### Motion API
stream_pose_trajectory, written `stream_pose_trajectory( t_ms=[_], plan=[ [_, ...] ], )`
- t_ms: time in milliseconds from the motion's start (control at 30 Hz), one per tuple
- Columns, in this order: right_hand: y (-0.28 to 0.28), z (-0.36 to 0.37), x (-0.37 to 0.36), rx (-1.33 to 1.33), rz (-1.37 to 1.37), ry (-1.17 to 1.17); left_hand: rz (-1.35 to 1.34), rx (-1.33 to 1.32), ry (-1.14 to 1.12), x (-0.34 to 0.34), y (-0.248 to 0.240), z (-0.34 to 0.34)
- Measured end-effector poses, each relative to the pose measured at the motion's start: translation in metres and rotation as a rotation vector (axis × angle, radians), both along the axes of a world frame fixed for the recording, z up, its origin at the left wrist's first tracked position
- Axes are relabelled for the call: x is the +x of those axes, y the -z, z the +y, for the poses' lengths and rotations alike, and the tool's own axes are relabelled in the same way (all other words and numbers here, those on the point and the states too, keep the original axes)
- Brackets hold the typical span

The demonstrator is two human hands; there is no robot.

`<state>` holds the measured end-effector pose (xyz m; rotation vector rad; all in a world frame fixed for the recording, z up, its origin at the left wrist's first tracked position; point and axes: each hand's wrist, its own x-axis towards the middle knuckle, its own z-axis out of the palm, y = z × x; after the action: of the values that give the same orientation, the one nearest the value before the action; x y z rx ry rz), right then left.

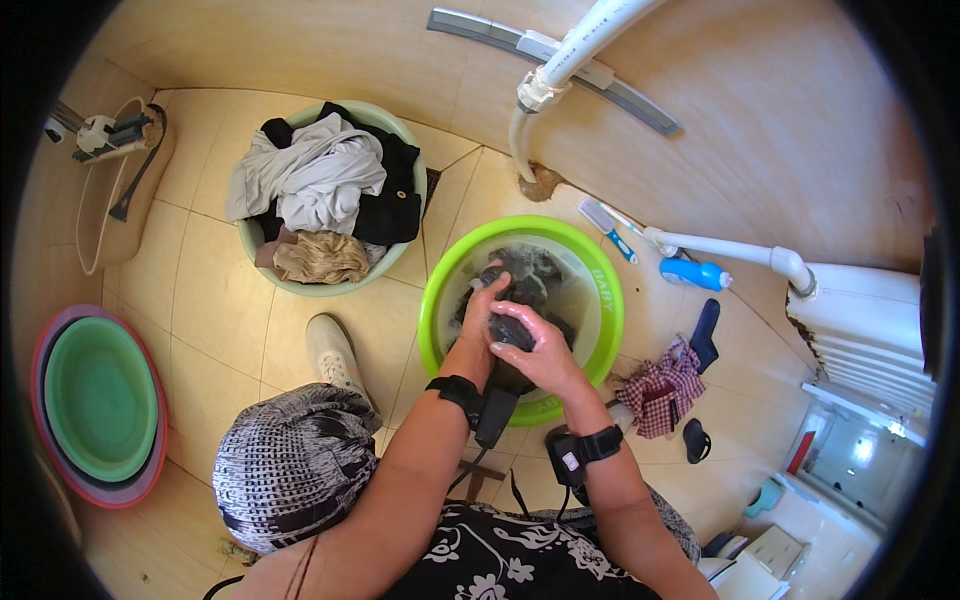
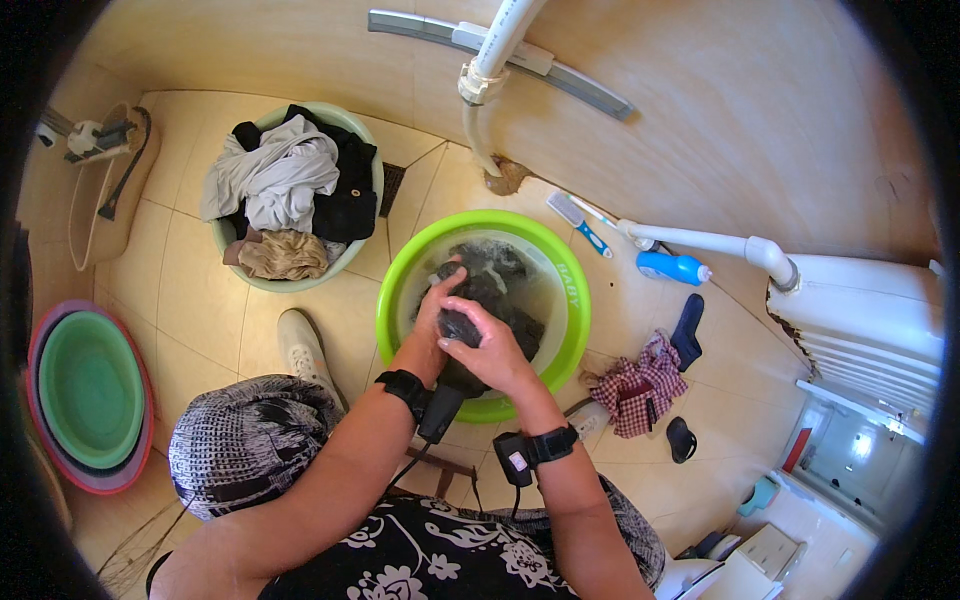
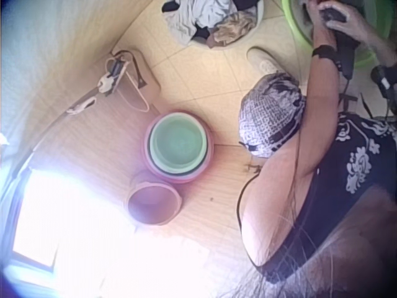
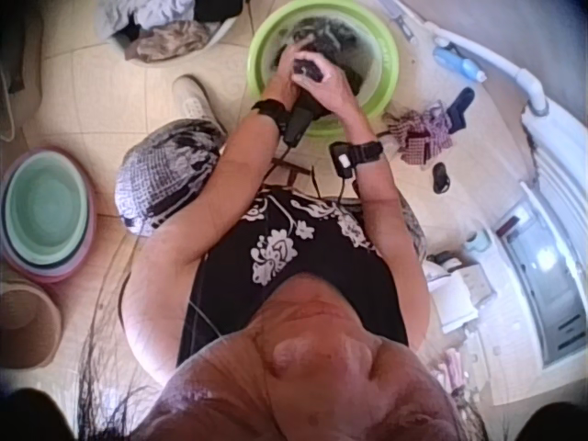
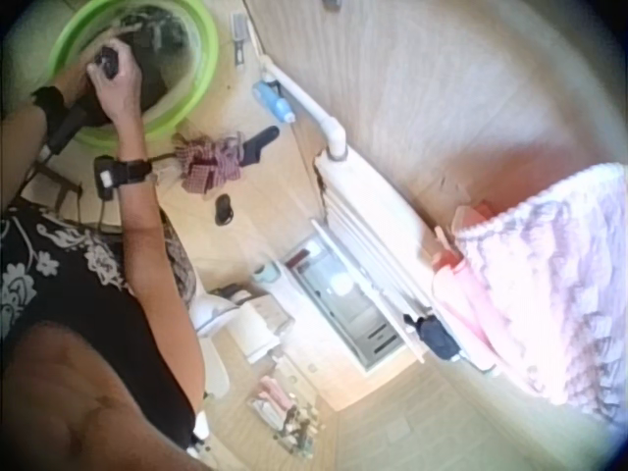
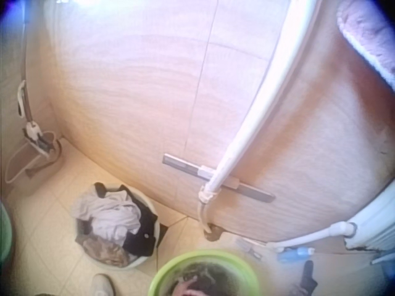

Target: The person washes clothes by hand in a basin of soapy water, scrubbing a white garment and then a black garment.

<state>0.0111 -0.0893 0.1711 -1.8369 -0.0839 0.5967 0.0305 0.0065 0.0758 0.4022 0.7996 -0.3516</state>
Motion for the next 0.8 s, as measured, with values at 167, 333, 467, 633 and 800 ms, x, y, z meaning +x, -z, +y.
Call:
stream_pose_trajectory(
  t_ms=[167, 333, 467, 633, 800],
  plan=[
    [0.038, 0.004, 0.0, -0.491, -0.153, 0.175, 0.09, 0.212, 0.217, -0.005, 0.006, -0.007],
    [0.134, -0.097, 0.009, -0.521, 0.072, 0.282, 0.019, 0.379, 0.55, 0.005, -0.029, -0.017],
    [0.137, -0.104, 0.006, -0.236, 0.178, 0.74, -0.046, 0.646, 0.463, 0.006, 0.008, 0.011],
    [0.141, -0.07, 0.008, -0.81, 0.081, -0.191, -0.308, 1.294, 1.182, -0.028, 0.039, 0.015],
    [0.135, -0.087, 0.011, -0.413, 0.113, 0.433, -0.201, 0.921, 0.847, -0.001, 0.017, 0.004]
  ],
)
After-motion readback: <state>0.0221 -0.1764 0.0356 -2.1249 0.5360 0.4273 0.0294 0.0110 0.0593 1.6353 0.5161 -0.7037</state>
